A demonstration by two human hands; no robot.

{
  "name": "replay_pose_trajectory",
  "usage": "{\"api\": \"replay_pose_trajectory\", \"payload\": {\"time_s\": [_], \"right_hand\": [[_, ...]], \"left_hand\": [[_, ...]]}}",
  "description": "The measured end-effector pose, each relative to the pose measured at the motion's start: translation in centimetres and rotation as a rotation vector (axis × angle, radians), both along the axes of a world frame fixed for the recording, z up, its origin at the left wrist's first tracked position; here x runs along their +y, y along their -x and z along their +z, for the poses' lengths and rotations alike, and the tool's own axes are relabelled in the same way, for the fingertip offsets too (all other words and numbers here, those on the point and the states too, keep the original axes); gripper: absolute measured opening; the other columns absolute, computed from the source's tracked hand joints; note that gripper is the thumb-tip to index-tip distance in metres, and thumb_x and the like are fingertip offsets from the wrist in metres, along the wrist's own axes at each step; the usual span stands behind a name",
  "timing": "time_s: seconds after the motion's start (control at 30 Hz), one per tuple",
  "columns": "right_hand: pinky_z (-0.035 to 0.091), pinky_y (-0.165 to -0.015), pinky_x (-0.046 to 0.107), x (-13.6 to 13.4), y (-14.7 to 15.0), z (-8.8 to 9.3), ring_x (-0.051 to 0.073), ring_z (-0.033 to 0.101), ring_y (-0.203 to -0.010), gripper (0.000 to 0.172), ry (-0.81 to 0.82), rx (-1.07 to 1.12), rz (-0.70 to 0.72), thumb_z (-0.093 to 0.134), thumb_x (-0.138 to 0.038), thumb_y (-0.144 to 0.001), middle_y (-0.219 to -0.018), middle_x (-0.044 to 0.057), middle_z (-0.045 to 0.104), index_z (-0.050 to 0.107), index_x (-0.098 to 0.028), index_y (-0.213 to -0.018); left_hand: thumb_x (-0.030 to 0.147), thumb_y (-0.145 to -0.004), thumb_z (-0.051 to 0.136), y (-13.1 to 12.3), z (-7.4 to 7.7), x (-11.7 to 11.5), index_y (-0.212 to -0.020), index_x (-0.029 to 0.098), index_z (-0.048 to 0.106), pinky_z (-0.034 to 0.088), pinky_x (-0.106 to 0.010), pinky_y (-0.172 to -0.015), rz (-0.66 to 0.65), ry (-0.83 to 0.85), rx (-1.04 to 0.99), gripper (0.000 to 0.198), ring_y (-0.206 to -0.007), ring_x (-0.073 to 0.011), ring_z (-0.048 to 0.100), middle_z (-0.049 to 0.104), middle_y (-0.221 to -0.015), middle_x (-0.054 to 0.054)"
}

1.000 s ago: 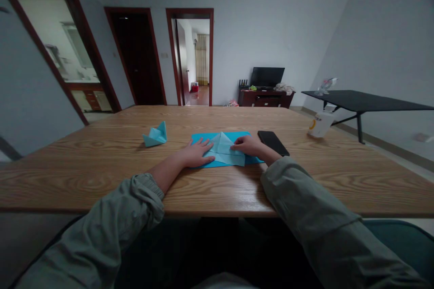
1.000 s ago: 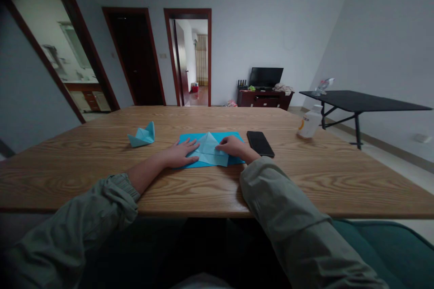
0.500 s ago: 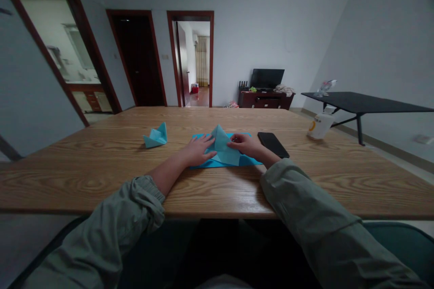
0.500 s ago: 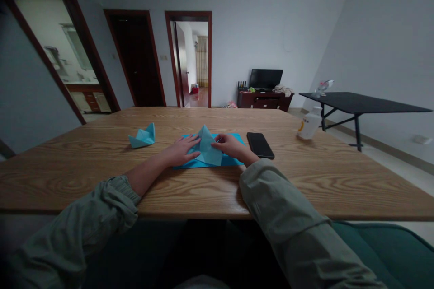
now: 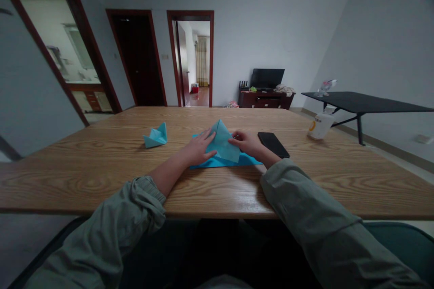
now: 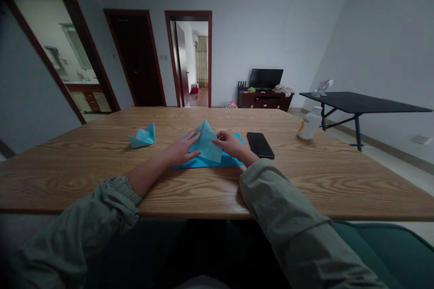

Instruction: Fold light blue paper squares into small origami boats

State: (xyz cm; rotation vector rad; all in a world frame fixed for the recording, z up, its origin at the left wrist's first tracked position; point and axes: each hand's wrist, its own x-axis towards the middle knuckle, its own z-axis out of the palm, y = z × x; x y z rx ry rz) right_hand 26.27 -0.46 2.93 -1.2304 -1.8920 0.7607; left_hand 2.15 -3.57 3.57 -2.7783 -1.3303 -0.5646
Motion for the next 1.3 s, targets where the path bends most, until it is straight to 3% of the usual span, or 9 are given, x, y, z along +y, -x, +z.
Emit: {"api": "replay_pose_trajectory", "payload": {"time_s": [0.17, 0.3, 0.43, 0.63, 0.73, 0.87, 0.97, 1.1, 1.3], "right_hand": [[0.035, -0.042, 0.018, -1.0, 0.5, 0.9, 0.008, 0.045, -0.05, 0.039, -0.005, 0.191, -0.006, 0.061, -0.056, -0.075, -0.065, -0.003, 0.055, 0.051, -0.02, -0.087], [0.043, -0.042, 0.019, -2.2, 2.4, 1.7, 0.01, 0.052, -0.056, 0.036, -0.057, 0.296, -0.022, 0.061, -0.053, -0.076, -0.077, -0.001, 0.06, 0.05, -0.021, -0.089], [0.05, -0.049, 0.021, -3.3, 4.5, 2.1, 0.012, 0.058, -0.067, 0.033, -0.105, 0.369, 0.063, 0.062, -0.049, -0.077, -0.092, 0.002, 0.061, 0.054, -0.021, -0.093], [0.052, -0.058, 0.024, -4.3, 5.4, 2.1, 0.015, 0.061, -0.08, 0.034, -0.11, 0.279, 0.186, 0.051, -0.047, -0.086, -0.102, 0.005, 0.064, 0.06, -0.022, -0.107], [0.052, -0.063, 0.026, -4.0, 4.8, 2.1, 0.016, 0.062, -0.084, 0.032, -0.174, 0.197, 0.159, 0.051, -0.044, -0.086, -0.113, 0.006, 0.064, 0.061, -0.022, -0.107], [0.051, -0.075, 0.031, -2.3, 2.6, 2.2, 0.019, 0.062, -0.091, 0.029, -0.318, 0.136, -0.111, 0.054, -0.037, -0.083, -0.108, 0.008, 0.066, 0.062, -0.02, -0.106], [0.05, -0.08, 0.034, -0.7, 0.4, 2.3, 0.022, 0.061, -0.099, 0.038, -0.334, 0.177, -0.277, 0.056, -0.038, -0.081, -0.114, 0.011, 0.065, 0.06, -0.017, -0.112], [0.049, -0.081, 0.034, 0.6, -1.3, 2.2, 0.022, 0.061, -0.097, 0.042, -0.175, 0.295, -0.18, 0.057, -0.043, -0.078, -0.108, 0.011, 0.067, 0.063, -0.015, -0.109], [0.045, -0.06, 0.024, 0.5, -1.2, 1.8, 0.014, 0.057, -0.071, 0.044, -0.067, 0.384, -0.122, 0.067, -0.05, -0.07, -0.083, 0.004, 0.066, 0.065, -0.016, -0.097]], "left_hand": [[0.049, -0.089, 0.044, -0.5, 0.3, -0.5, -0.149, 0.012, 0.025, 0.023, -0.039, -0.115, 0.016, -0.011, -0.131, 0.074, -0.144, -0.0266, 0.018, 0.01, -0.159, -0.013], [0.057, -0.087, 0.045, -1.5, 0.5, -0.9, -0.149, 0.012, 0.027, 0.024, -0.039, -0.115, 0.012, 0.059, -0.242, 0.079, -0.143, -0.0269, 0.023, 0.023, -0.156, -0.014], [0.056, -0.082, 0.056, -2.5, 0.9, -1.1, -0.145, 0.01, 0.033, 0.027, -0.04, -0.115, -0.072, 0.056, -0.379, 0.082, -0.139, -0.0282, 0.032, 0.036, -0.15, -0.016], [0.04, -0.09, 0.049, -2.2, 1.7, -0.9, -0.132, 0.014, 0.051, 0.038, -0.033, -0.106, -0.084, 0.029, -0.648, 0.049, -0.122, -0.0232, 0.052, 0.058, -0.131, -0.01], [0.037, -0.094, 0.04, -1.7, 1.9, -0.6, -0.123, 0.015, 0.06, 0.041, -0.033, -0.101, -0.045, 0.046, -0.712, 0.041, -0.114, -0.0226, 0.056, 0.064, -0.122, -0.009], [0.042, -0.092, 0.042, -0.8, 1.8, 0.1, -0.112, 0.012, 0.065, 0.048, -0.036, -0.089, -0.013, 0.119, -0.838, 0.043, -0.094, -0.0228, 0.062, 0.07, -0.1, -0.008], [0.043, -0.088, 0.049, -0.1, 1.7, 0.7, -0.114, 0.012, 0.065, 0.05, -0.037, -0.087, -0.05, 0.242, -0.994, 0.044, -0.094, -0.0235, 0.062, 0.071, -0.095, -0.007], [0.046, -0.084, 0.055, 0.4, 1.6, 1.0, -0.115, 0.012, 0.064, 0.054, -0.038, -0.079, -0.043, 0.452, -1.151, 0.046, -0.085, -0.0236, 0.065, 0.071, -0.091, -0.008], [0.049, -0.082, 0.056, 0.8, 1.3, 1.6, -0.114, 0.017, 0.063, 0.055, -0.038, -0.071, 0.044, 0.575, -1.192, 0.046, -0.077, -0.0215, 0.065, 0.071, -0.096, -0.008]]}}
